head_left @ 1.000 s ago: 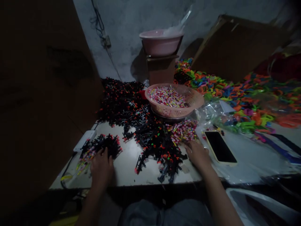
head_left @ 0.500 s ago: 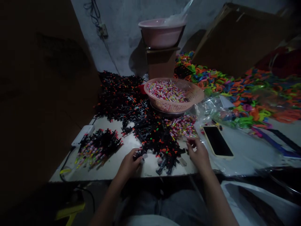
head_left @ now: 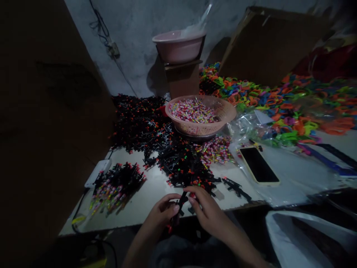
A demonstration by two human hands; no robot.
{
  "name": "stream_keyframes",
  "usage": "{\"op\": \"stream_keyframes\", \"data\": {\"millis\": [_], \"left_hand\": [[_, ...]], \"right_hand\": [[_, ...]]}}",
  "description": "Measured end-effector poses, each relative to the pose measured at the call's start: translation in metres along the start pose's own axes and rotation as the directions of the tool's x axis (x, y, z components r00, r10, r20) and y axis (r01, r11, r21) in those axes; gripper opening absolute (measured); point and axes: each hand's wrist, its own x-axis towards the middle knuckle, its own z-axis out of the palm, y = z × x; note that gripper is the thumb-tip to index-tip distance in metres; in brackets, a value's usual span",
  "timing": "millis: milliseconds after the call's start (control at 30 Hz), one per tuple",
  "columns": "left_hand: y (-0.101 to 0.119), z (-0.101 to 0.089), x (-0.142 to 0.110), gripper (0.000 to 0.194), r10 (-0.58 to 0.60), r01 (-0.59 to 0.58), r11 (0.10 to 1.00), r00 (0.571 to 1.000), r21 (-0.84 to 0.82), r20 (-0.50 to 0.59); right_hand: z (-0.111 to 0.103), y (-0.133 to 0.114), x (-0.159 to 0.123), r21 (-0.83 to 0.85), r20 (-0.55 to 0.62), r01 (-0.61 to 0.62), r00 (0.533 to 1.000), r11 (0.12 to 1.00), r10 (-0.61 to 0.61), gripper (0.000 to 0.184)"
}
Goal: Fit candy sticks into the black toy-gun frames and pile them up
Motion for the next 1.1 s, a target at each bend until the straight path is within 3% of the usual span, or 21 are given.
{"op": "stream_keyframes", "data": {"millis": [100,200,300,400,500,600,667,900,1100], "left_hand": [[-0.008,0.002,0.002,0.051,-0.025,0.03,0.981,0.999,-0.193,0.029],[-0.014,0.003,0.002,0.06,0.012,0.013,0.953,0.997,-0.302,0.081],[-0.016,0.005,0.002,0.061,0.139,-0.134,0.98,0.99,-0.146,0.022],[-0.012,0.009,0.004,0.044,0.27,-0.258,0.962,0.946,0.09,-0.18],[-0.007,0.013,0.006,0.039,0.22,-0.251,0.968,0.901,-0.033,-0.375],[-0.004,0.015,0.006,0.043,0.104,-0.19,0.952,0.938,-0.239,-0.33],[-0.003,0.017,0.005,0.044,0.067,-0.16,0.945,0.948,-0.284,-0.312],[-0.001,0.024,-0.001,0.054,0.124,-0.239,0.945,0.893,-0.222,-0.433],[-0.002,0.024,-0.004,0.049,0.159,-0.236,0.961,0.897,-0.144,-0.412]], "right_hand": [[0.0,0.002,0.0,-0.033,0.055,0.012,0.998,0.999,-0.01,0.025],[-0.004,0.003,0.0,-0.025,0.082,-0.059,0.995,0.998,0.06,0.017],[-0.002,0.0,-0.001,0.039,0.071,-0.112,0.992,0.993,0.109,0.019],[0.003,-0.004,-0.004,0.095,0.066,-0.065,0.996,0.993,0.059,0.026],[0.007,-0.006,-0.006,0.087,0.048,-0.037,0.998,0.995,0.033,0.039],[0.011,-0.005,-0.007,0.087,0.041,-0.031,0.999,0.996,0.028,0.043],[0.015,-0.004,-0.008,0.1,0.025,-0.032,0.999,0.994,0.03,0.043],[0.026,-0.001,-0.014,0.235,-0.092,-0.146,0.981,0.961,0.172,0.014],[0.028,-0.003,-0.014,0.266,-0.127,-0.122,0.979,0.956,0.16,0.007]]}}
